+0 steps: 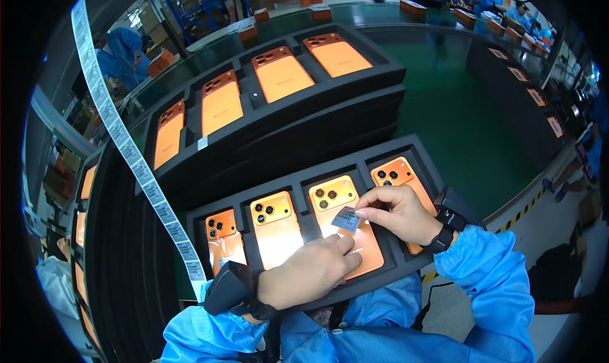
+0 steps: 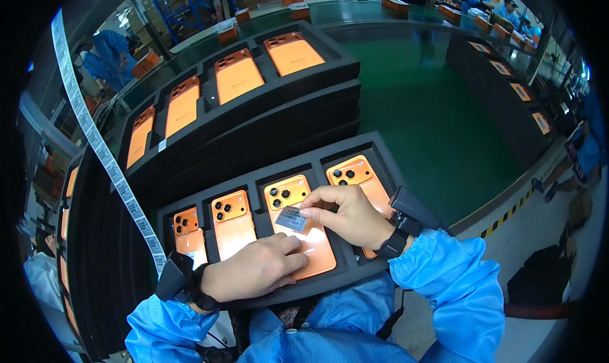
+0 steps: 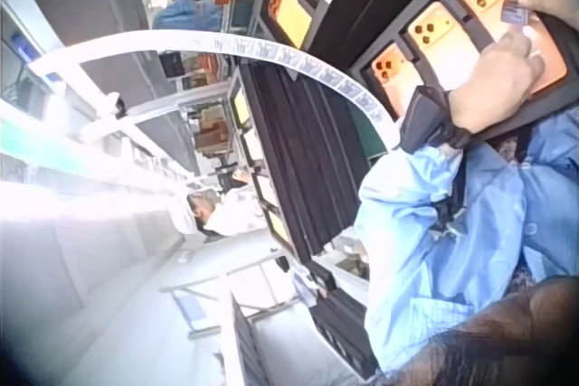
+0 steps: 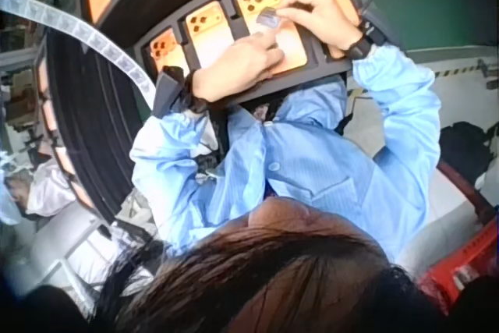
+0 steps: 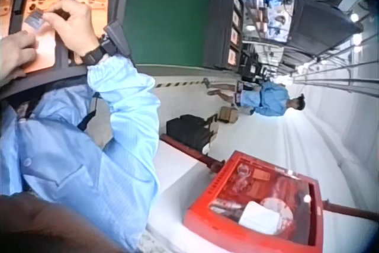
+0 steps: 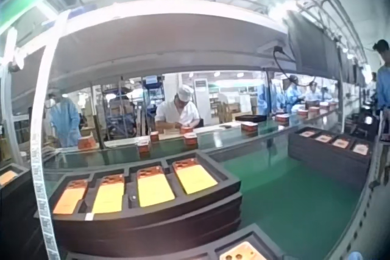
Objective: Applying barcodes, serial number labels, and protective films to the back of smartphones on an assembly line.
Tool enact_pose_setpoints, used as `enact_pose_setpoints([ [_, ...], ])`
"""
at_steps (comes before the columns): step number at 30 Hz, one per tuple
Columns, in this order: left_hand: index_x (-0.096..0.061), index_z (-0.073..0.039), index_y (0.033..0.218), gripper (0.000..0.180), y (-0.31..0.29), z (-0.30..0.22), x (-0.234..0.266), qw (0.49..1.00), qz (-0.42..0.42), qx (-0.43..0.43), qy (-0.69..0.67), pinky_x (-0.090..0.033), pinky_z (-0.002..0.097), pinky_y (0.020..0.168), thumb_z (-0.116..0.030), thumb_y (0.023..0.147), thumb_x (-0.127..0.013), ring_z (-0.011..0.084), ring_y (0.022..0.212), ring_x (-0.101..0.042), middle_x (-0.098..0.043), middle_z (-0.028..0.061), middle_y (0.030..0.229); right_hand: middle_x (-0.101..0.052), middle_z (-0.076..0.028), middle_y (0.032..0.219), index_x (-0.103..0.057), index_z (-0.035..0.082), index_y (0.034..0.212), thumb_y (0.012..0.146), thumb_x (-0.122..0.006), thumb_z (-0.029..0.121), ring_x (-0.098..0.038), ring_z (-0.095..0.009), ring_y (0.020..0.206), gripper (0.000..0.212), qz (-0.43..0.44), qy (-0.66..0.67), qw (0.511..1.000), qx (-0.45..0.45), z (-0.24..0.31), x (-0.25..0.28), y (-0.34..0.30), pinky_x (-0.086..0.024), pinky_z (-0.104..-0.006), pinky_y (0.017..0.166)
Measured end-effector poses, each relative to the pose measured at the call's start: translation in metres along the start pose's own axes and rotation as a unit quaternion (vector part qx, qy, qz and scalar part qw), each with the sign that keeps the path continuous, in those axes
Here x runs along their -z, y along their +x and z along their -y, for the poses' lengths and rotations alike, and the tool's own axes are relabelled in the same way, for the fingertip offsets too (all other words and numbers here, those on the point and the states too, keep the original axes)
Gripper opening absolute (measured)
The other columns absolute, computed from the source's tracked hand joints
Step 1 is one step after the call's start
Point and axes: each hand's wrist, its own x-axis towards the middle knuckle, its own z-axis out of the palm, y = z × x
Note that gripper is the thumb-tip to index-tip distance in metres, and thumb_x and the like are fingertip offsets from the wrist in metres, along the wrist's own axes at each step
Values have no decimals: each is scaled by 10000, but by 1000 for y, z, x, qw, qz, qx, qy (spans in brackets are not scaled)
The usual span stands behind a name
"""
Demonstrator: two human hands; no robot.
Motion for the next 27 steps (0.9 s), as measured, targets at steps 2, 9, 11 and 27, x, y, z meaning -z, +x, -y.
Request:
enact_pose_setpoints([
  [2, -587, -2, 1066, 335, 1, 9, 5, 999, 13, -8, -38, -481, 394, 862, -133, 775, -690, 344, 981, -571, -558, 177, 1063, -671, -58, 843, -662, -8, 961, 863, -656, 83, -628, -104, 792, 134, -3, 14, 1000, -3, -5, 1, 4, -499, -241, 704],
  [9, -600, 28, 952, 206, 3, 9, 11, 995, -12, -9, -103, -477, 381, 830, -51, 767, -645, 339, 945, -572, -545, 175, 997, -660, -47, 827, -654, -15, 941, 868, -657, 85, -621, -92, 766, 124, -11, 65, 998, -17, -12, 6, 13, -497, -230, 699],
  [11, -595, 31, 950, 202, 5, 8, 12, 995, -10, -18, -96, -477, 378, 828, -51, 771, -639, 339, 945, -573, -545, 177, 997, -660, -42, 829, -654, -11, 940, 869, -653, 79, -623, -89, 765, 115, -9, 75, 997, -19, -13, 8, 12, -498, -225, 691],
  [27, -601, 65, 959, 282, -13, -5, -3, 982, -36, -80, 168, -521, 328, 741, -69, 716, -546, 277, 937, -604, -601, 168, 1021, -659, -57, 892, -630, -22, 1001, 895, -633, 98, -635, -90, 834, 160, 13, 69, 997, -18, -23, 4, 14, -502, -226, 760],
])
